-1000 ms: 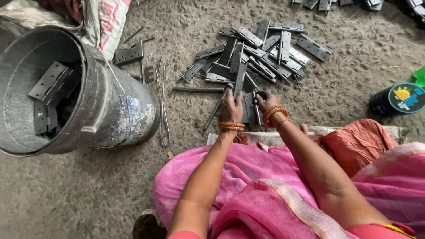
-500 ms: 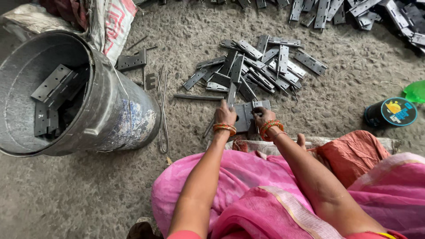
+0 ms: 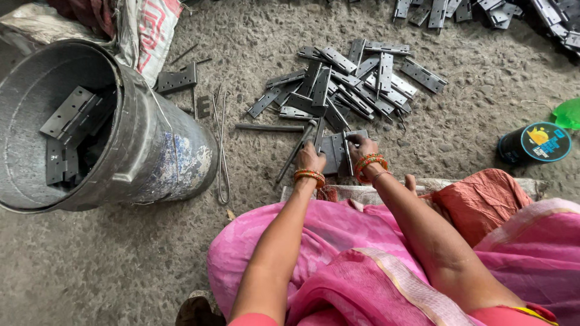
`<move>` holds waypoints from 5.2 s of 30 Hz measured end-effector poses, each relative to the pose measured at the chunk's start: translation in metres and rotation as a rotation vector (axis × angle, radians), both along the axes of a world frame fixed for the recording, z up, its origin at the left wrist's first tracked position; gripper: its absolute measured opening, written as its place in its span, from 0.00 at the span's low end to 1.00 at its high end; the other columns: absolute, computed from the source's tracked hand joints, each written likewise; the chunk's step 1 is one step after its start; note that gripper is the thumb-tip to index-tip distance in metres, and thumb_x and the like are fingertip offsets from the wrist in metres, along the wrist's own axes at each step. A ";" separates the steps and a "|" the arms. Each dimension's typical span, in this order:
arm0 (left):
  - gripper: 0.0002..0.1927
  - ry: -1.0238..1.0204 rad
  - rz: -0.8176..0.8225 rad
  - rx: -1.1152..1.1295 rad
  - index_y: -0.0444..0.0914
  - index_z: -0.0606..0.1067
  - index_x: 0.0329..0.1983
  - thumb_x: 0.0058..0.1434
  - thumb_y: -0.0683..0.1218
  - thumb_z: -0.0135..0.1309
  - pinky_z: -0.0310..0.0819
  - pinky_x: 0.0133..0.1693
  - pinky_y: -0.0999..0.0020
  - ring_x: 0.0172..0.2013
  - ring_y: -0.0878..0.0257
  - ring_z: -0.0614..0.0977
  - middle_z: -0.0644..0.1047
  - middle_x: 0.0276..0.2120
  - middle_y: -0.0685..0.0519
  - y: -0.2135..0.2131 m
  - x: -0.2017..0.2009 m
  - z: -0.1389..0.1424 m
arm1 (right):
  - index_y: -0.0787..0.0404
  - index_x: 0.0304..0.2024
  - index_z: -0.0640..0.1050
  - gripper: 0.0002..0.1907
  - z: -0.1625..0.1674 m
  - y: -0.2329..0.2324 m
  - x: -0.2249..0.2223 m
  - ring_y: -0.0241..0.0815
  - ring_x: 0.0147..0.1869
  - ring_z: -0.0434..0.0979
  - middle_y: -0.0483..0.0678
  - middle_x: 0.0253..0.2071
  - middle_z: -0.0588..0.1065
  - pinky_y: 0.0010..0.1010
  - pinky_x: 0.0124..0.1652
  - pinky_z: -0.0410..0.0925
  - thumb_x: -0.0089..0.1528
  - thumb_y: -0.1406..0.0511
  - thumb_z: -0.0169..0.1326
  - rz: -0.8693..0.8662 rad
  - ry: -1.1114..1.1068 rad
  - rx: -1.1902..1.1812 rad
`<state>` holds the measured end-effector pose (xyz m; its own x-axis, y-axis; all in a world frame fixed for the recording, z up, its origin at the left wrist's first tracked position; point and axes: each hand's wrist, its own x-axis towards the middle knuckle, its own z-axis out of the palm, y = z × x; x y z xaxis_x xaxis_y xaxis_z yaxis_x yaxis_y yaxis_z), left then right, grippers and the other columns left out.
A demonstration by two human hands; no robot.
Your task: The person sits on the floor and assembles metal hinges by placing them on a metal block and striking them with a metal rod. They repeatedly pick up hinge parts, align them, and hammer them together before placing the finished pieces into a nearby bucket.
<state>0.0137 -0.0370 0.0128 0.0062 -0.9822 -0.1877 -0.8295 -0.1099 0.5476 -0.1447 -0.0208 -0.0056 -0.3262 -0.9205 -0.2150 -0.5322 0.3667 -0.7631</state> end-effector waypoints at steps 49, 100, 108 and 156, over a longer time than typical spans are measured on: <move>0.25 0.527 -0.183 -0.175 0.40 0.61 0.63 0.70 0.54 0.54 0.80 0.36 0.53 0.37 0.45 0.87 0.84 0.38 0.43 0.024 -0.040 0.006 | 0.63 0.46 0.78 0.25 -0.003 -0.019 -0.008 0.38 0.35 0.80 0.48 0.39 0.81 0.29 0.36 0.75 0.70 0.48 0.45 -0.159 -1.102 -0.280; 0.19 -0.332 0.239 0.266 0.38 0.72 0.56 0.61 0.41 0.56 0.74 0.57 0.52 0.59 0.45 0.76 0.73 0.59 0.44 -0.010 0.063 -0.026 | 0.58 0.62 0.77 0.29 -0.069 -0.002 -0.074 0.36 0.44 0.81 0.49 0.48 0.82 0.26 0.44 0.78 0.58 0.75 0.67 -0.440 -0.617 -0.004; 0.21 -0.238 0.214 0.313 0.39 0.71 0.57 0.61 0.46 0.57 0.74 0.53 0.48 0.54 0.42 0.78 0.75 0.54 0.40 -0.017 0.060 -0.004 | 0.54 0.57 0.82 0.27 -0.054 0.006 -0.056 0.34 0.41 0.80 0.47 0.45 0.83 0.24 0.43 0.76 0.54 0.71 0.69 -0.461 -0.417 0.114; 0.15 -0.499 -0.718 -0.012 0.32 0.75 0.52 0.78 0.42 0.36 0.80 0.28 0.61 0.27 0.54 0.85 0.82 0.31 0.43 -0.041 -0.070 0.032 | 0.60 0.39 0.86 0.18 -0.067 0.010 -0.052 0.36 0.33 0.82 0.50 0.36 0.83 0.29 0.37 0.74 0.48 0.64 0.75 -0.601 -0.154 0.025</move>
<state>-0.0564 -0.0778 0.0446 -0.5359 -0.7825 -0.3172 -0.8393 0.5344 0.0997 -0.1968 -0.0109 -0.0723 -0.7496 -0.5796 -0.3196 -0.1116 0.5867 -0.8021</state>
